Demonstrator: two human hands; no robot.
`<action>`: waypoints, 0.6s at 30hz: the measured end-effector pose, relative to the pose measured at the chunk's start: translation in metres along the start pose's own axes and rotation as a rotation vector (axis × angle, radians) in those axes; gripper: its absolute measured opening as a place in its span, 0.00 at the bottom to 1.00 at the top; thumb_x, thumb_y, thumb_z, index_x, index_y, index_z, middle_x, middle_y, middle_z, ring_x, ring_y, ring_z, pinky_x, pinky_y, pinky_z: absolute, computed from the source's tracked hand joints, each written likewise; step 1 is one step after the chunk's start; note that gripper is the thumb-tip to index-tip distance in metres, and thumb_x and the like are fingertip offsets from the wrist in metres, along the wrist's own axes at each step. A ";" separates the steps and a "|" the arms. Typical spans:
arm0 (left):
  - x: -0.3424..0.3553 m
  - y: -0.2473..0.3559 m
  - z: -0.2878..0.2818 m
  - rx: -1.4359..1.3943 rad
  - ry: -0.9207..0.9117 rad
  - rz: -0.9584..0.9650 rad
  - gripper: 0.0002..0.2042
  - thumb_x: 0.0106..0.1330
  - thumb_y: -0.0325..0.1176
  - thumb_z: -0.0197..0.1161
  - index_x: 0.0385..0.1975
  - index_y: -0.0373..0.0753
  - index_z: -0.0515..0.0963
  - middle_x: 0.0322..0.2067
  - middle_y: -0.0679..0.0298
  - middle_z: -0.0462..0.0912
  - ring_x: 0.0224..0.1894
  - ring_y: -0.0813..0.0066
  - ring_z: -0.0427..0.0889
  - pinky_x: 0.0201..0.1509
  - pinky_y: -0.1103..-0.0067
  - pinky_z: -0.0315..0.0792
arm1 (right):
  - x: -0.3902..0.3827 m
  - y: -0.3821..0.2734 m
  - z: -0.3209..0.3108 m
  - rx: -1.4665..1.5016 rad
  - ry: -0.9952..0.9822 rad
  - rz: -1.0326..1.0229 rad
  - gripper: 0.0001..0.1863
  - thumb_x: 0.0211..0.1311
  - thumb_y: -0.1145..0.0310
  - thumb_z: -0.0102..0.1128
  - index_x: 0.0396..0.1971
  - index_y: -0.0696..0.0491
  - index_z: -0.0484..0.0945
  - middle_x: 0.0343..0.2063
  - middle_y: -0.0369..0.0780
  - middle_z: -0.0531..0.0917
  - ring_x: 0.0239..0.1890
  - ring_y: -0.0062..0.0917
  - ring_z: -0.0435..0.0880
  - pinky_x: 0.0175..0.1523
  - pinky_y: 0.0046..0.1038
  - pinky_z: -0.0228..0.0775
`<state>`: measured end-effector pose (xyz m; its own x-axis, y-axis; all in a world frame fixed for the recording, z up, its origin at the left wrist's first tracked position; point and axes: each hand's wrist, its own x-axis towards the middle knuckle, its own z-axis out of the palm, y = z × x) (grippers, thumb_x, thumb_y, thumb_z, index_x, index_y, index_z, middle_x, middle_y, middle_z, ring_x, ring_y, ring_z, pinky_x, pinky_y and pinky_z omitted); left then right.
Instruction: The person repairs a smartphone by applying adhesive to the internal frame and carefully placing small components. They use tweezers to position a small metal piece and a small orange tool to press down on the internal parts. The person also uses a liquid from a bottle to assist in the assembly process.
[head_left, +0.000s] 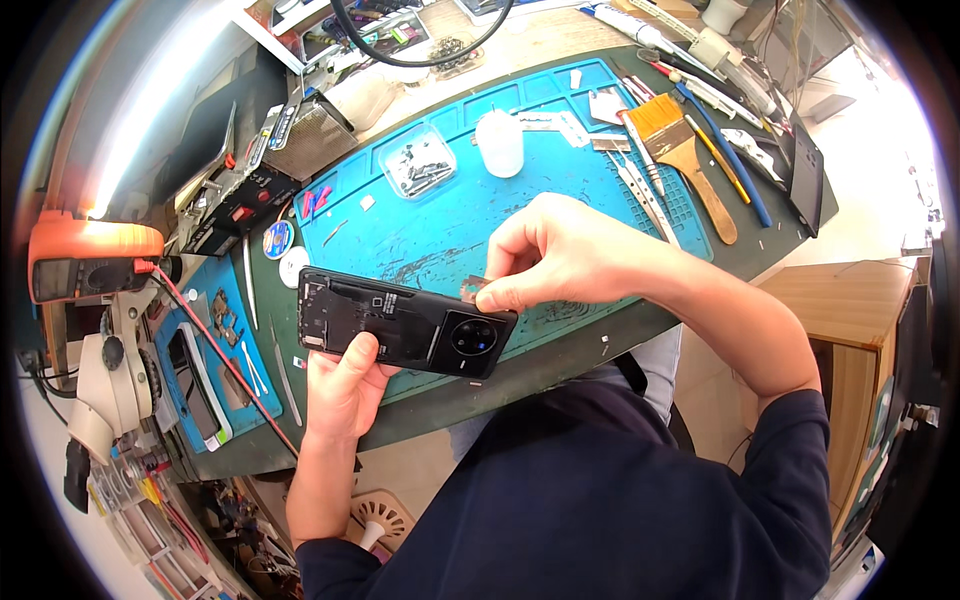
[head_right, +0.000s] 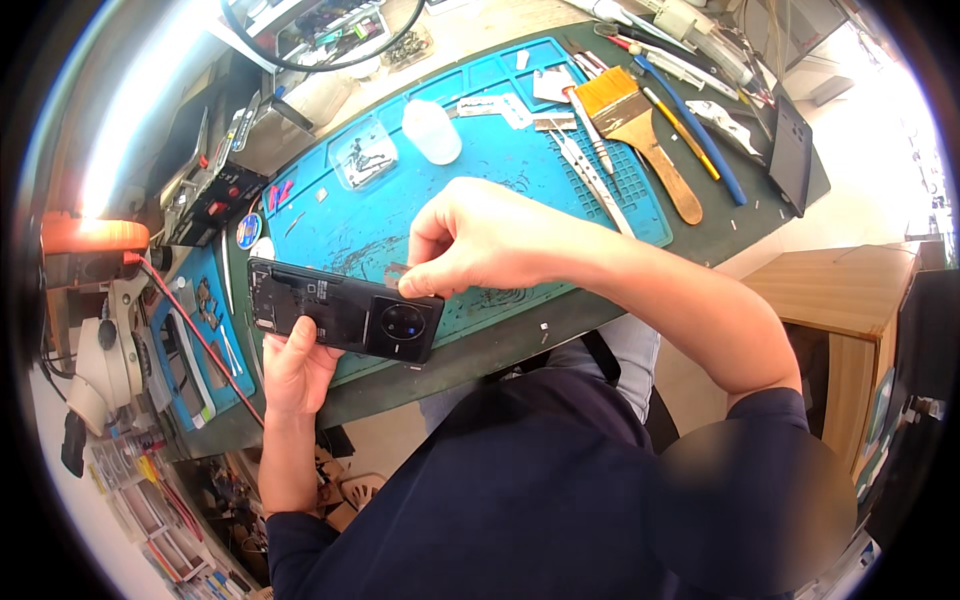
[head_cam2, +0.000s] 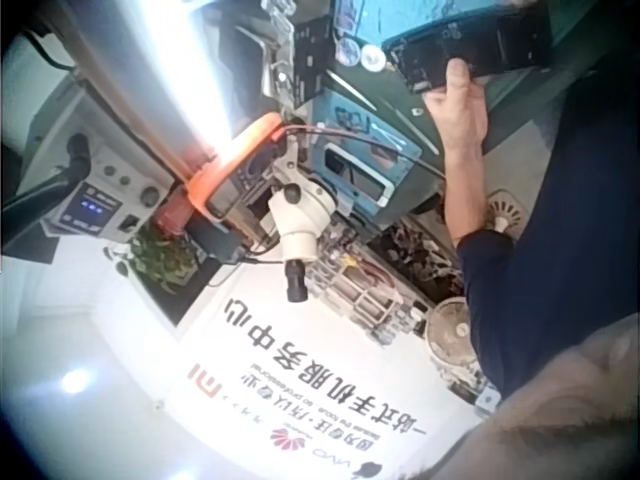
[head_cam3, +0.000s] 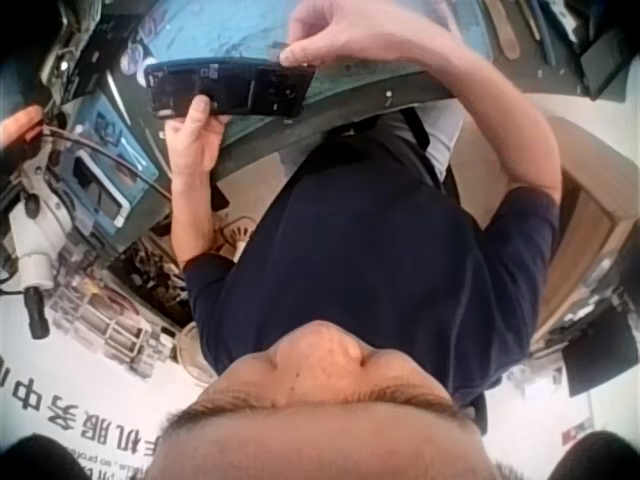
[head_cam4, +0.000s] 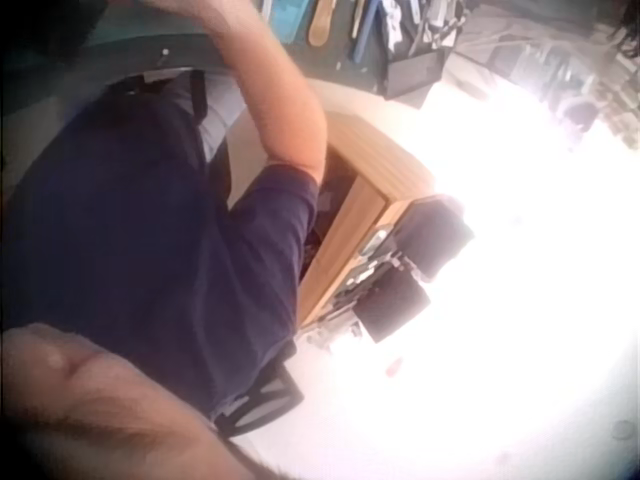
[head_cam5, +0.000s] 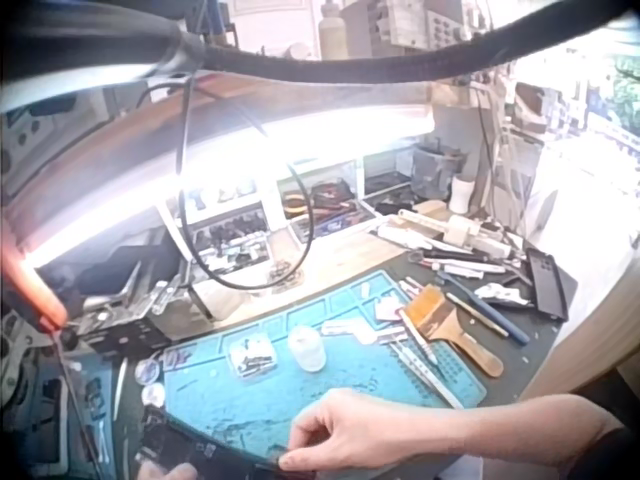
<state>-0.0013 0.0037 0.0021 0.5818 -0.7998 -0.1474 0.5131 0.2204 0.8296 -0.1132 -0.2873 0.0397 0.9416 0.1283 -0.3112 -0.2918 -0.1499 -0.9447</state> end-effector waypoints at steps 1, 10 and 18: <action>0.000 0.000 0.000 0.005 0.007 -0.002 0.22 0.77 0.30 0.62 0.66 0.31 0.68 0.60 0.51 0.81 0.59 0.56 0.85 0.61 0.58 0.84 | -0.001 -0.002 0.000 -0.034 0.013 0.008 0.11 0.65 0.66 0.75 0.32 0.59 0.88 0.26 0.35 0.89 0.30 0.13 0.82 0.38 0.21 0.73; -0.001 -0.001 -0.012 -0.034 -0.048 -0.010 0.23 0.77 0.31 0.62 0.68 0.34 0.68 0.62 0.51 0.79 0.62 0.57 0.82 0.64 0.60 0.82 | -0.002 0.012 0.011 0.108 0.055 -0.077 0.15 0.62 0.61 0.75 0.31 0.60 0.88 0.25 0.38 0.87 0.30 0.17 0.82 0.38 0.25 0.74; 0.006 -0.007 -0.011 -0.160 -0.127 0.133 0.24 0.76 0.30 0.64 0.70 0.42 0.69 0.68 0.55 0.74 0.72 0.59 0.72 0.76 0.56 0.69 | -0.010 -0.020 0.026 0.009 0.256 -0.222 0.09 0.68 0.66 0.72 0.35 0.58 0.87 0.29 0.33 0.88 0.32 0.15 0.83 0.39 0.21 0.75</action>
<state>0.0057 0.0038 -0.0106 0.5722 -0.8194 0.0345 0.5365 0.4058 0.7399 -0.1212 -0.2606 0.0590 0.9937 -0.0934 -0.0626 -0.0751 -0.1373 -0.9877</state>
